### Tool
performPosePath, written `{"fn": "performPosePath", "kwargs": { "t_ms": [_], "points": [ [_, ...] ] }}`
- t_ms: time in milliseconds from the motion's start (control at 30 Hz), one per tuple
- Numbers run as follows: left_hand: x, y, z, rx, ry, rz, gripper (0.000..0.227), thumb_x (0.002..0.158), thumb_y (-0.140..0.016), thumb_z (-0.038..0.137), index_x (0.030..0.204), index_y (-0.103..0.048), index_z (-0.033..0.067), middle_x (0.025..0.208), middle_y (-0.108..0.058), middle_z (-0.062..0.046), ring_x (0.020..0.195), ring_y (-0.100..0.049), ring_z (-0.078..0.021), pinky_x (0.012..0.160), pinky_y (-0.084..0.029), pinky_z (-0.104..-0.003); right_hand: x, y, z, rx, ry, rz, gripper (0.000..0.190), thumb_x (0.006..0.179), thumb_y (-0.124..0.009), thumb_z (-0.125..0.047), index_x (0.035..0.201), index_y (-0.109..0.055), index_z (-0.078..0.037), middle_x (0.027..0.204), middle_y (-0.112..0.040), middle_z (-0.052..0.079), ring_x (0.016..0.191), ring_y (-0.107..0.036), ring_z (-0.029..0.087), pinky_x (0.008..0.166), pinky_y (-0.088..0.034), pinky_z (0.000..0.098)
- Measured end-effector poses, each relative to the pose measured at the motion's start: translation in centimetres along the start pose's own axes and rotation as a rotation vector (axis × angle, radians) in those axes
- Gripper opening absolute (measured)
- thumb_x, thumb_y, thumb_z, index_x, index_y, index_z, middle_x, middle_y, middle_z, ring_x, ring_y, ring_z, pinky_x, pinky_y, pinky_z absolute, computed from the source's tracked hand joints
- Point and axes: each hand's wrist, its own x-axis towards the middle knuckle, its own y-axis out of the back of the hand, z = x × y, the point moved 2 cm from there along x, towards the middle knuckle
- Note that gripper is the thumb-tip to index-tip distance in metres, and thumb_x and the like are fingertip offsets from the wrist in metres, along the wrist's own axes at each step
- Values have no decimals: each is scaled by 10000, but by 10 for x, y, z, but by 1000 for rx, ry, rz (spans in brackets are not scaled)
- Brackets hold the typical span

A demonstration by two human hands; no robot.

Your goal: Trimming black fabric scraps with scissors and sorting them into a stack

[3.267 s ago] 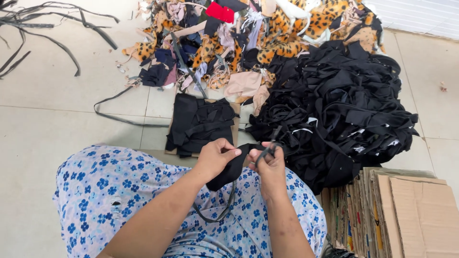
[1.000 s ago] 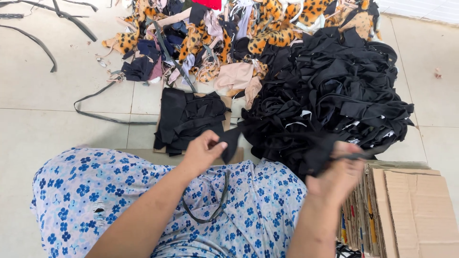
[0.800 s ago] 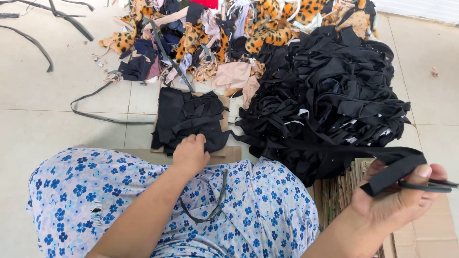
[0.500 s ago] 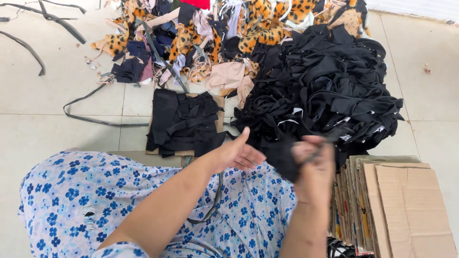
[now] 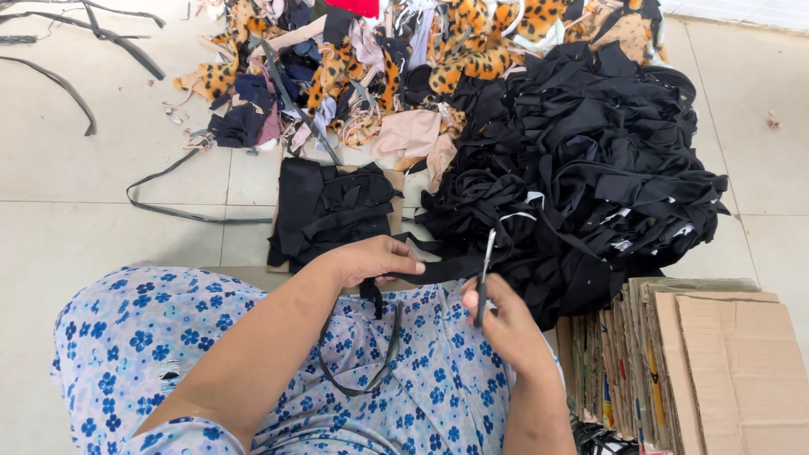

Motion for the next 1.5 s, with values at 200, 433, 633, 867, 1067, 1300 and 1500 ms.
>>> {"fn": "performPosePath", "kwargs": {
  "t_ms": [200,433,633,867,1067,1300,1500],
  "points": [
    [-5,11,12,-123,-116,158,120,1046,-529,210,1121,-565,124,866,-733,-142,552,-379,-82,490,-286,-201,-15,-37,-5,187,143,-474,571,916,-426,-706,870,-603,-164,910,-642,26,825,-648,175,783,-578,304],
    [-42,-5,41,-232,-183,194,118,998,-592,208,1052,-569,104,900,-718,-165,525,-342,-72,502,-294,-207,6,-47,-17,108,9,-450,564,953,-385,-610,830,-661,-133,858,-660,26,812,-635,168,784,-514,286],
    [-57,-16,21,-153,-406,269,257,835,-727,137,1062,-688,22,830,-751,-140,562,-513,-63,474,-339,-175,21,-60,6,563,6,-458,677,932,-482,-669,877,-644,-14,1031,-675,187,1055,-662,306,847,-582,391],
    [-70,-14,7,-54,-514,269,223,840,-798,191,966,-708,31,1045,-712,-98,887,-571,-142,783,-443,-257,14,-66,-2,632,99,-484,644,875,-606,-617,830,-643,24,955,-663,227,960,-671,311,769,-607,405],
    [-72,-16,13,-174,-580,20,264,909,-715,149,1166,-694,90,1270,-683,-19,1004,-601,-81,855,-478,-238,8,-65,-16,709,124,-632,620,873,-562,-716,835,-600,-99,1010,-668,126,883,-665,236,760,-567,346],
    [-54,-15,0,-296,-535,137,105,929,-693,189,1011,-652,137,898,-634,37,807,-574,-61,673,-478,-211,10,-69,-16,810,114,-506,656,848,-626,-706,674,-605,-73,691,-613,99,630,-581,175,633,-522,279],
    [-58,-8,-1,-276,-444,159,121,880,-705,216,977,-676,149,910,-666,36,825,-602,-79,743,-479,-246,4,-73,-15,753,47,-641,690,832,-597,-744,765,-608,-57,831,-631,123,745,-670,228,617,-584,309]
  ]
}}
